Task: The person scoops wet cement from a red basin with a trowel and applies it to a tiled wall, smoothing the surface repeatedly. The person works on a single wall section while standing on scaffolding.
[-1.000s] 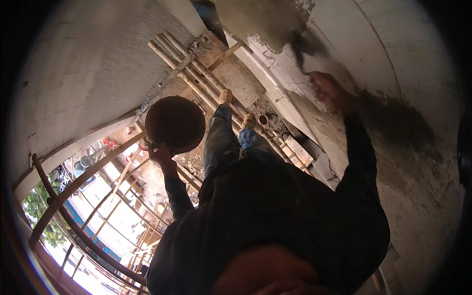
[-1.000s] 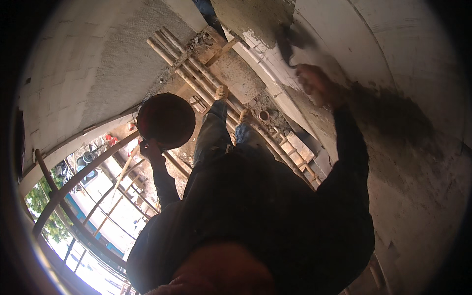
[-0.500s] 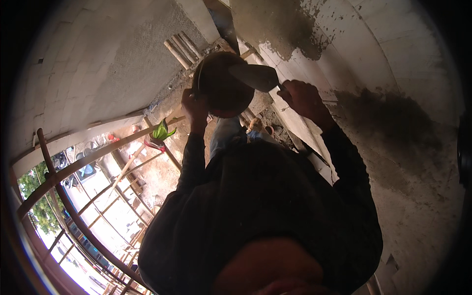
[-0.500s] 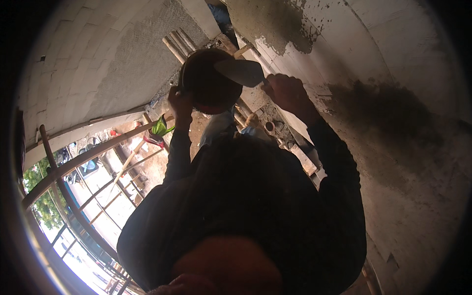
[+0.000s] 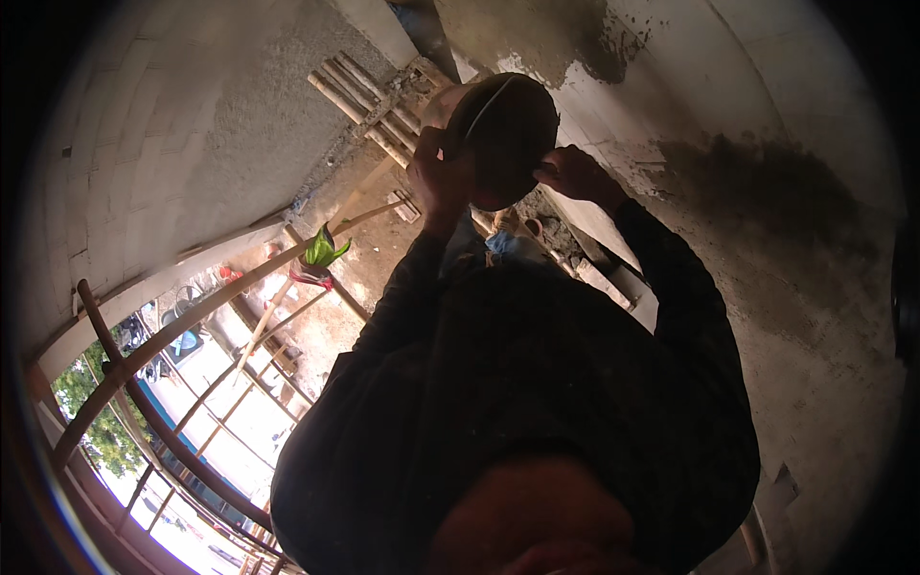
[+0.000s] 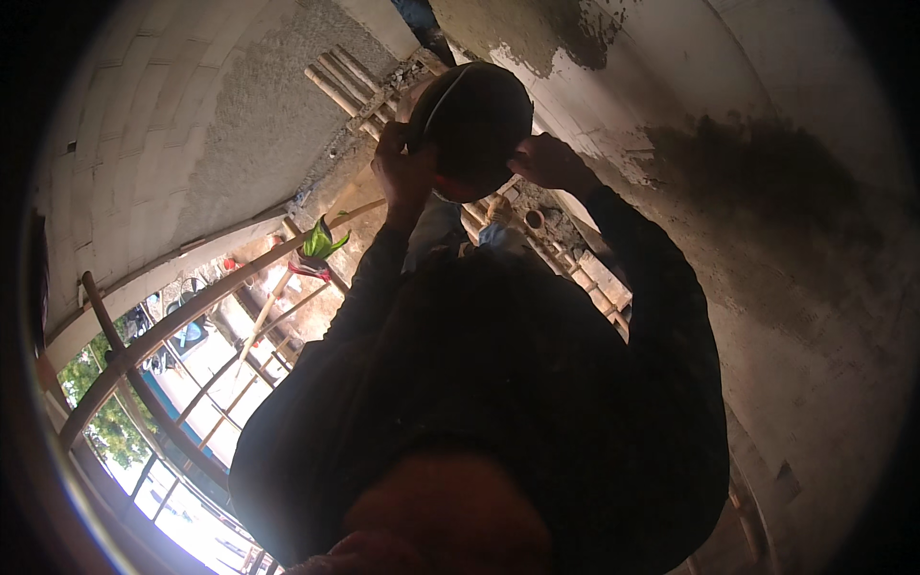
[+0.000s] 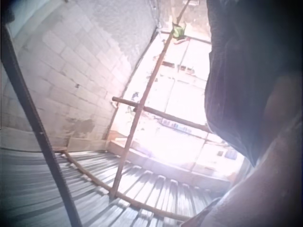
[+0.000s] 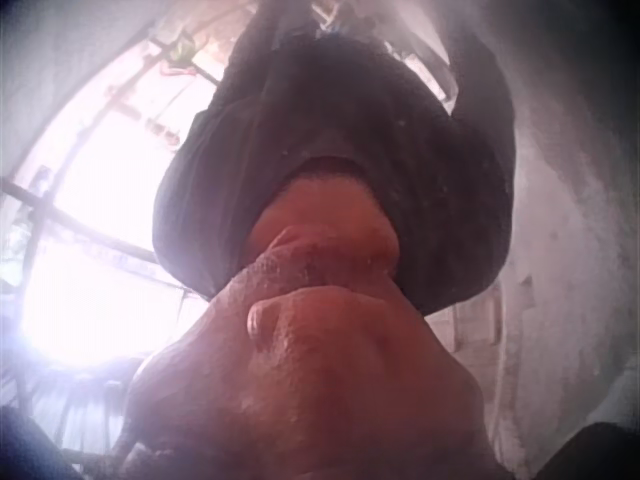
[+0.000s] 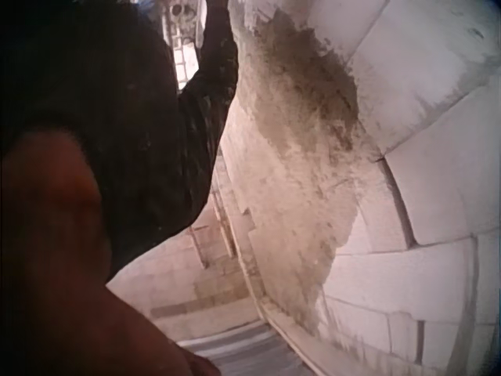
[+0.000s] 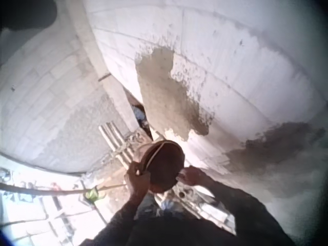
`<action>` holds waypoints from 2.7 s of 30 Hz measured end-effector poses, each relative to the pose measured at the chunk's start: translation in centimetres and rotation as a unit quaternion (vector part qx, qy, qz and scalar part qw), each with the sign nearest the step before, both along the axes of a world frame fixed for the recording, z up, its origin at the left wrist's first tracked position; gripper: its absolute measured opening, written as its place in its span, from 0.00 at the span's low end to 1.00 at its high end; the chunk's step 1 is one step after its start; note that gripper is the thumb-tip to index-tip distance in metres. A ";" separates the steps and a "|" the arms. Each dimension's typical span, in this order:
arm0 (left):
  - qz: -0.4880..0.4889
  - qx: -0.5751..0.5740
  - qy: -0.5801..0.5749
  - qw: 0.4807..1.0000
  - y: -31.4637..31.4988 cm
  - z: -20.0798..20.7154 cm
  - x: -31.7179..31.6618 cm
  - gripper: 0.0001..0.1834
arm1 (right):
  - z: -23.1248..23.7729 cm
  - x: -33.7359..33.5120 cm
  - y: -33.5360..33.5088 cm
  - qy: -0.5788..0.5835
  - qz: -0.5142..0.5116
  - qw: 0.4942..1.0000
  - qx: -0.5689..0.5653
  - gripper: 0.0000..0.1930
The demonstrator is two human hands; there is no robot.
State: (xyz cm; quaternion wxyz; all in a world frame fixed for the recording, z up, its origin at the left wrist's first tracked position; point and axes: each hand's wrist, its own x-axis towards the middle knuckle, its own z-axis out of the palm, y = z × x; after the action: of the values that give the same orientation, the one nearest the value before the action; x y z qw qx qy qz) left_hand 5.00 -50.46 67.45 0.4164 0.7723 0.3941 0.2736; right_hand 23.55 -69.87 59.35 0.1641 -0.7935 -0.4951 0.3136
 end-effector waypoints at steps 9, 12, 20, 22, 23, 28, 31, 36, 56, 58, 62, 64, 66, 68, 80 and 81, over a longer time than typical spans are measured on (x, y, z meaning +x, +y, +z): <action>0.052 -0.146 -0.025 0.988 1.8 -2.5 -3.6 0.12 | 1.6 -5.7 0.0 0.033 -0.058 0.997 0.046 0.17; 0.075 -0.206 -0.035 0.975 2.0 -2.7 -4.0 0.14 | 4.8 -6.4 1.2 -0.060 -0.060 0.994 -0.069 0.15; 0.120 -0.234 -0.041 0.964 3.2 -4.2 -4.7 0.16 | 3.3 -4.2 1.2 -0.116 0.082 0.973 0.184 0.14; 0.142 -0.243 -0.058 0.958 3.7 -5.0 -5.5 0.15 | 5.0 -5.3 2.6 0.032 -0.007 0.983 0.180 0.16; 0.153 -0.236 -0.063 0.958 4.1 -6.0 -6.5 0.15 | 5.5 -5.7 3.1 0.086 -0.034 0.986 0.136 0.16; 0.241 -0.267 -0.060 0.931 6.0 -8.4 -12.5 0.14 | 6.8 -6.6 5.2 0.201 -0.019 0.973 0.114 0.20; 0.311 -0.282 -0.084 0.903 6.1 -6.9 -15.8 0.14 | 6.3 -6.7 5.9 0.321 -0.005 0.947 0.024 0.19; 0.406 -0.240 -0.069 0.879 7.1 -8.7 -23.5 0.11 | -1.5 -2.8 4.1 0.579 -0.113 0.805 -0.066 0.18; 0.468 -0.159 0.036 0.869 5.3 -5.7 -16.9 0.18 | 4.9 -5.8 12.3 0.074 0.274 0.954 0.095 0.19; 0.439 -0.117 0.039 0.890 5.2 -6.2 -14.7 0.17 | 5.2 -7.4 14.9 -0.049 0.281 0.954 0.094 0.20; 0.384 -0.111 0.018 0.917 5.4 -5.2 -10.5 0.17 | -0.8 -6.2 16.8 -0.151 0.171 0.967 0.113 0.17; 0.372 -0.155 -0.012 0.915 5.4 -6.5 -11.6 0.15 | -3.6 -6.3 13.9 -0.137 0.285 0.922 0.222 0.15; 0.353 -0.136 -0.047 0.925 5.7 -9.9 -11.8 0.14 | -1.8 -7.2 11.8 -0.106 0.294 0.927 0.206 0.11; 0.339 -0.127 -0.064 0.930 5.3 -10.4 -11.6 0.14 | 1.0 -6.9 10.7 -0.071 0.270 0.940 0.196 0.10; 0.253 -0.179 -0.113 0.944 5.9 -5.8 -8.6 0.12 | 1.7 -6.5 9.7 -0.088 0.198 0.961 0.170 0.11; 0.270 -0.251 -0.088 0.925 5.5 -4.8 -8.6 0.13 | 2.9 -6.6 9.7 -0.090 0.200 0.967 0.127 0.11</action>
State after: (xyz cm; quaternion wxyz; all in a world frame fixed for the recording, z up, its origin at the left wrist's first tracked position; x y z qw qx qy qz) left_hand -3.60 -44.96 62.63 0.5401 0.4796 0.6050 0.3349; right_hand 16.97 -60.18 62.26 0.1522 -0.6759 -0.6921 0.2024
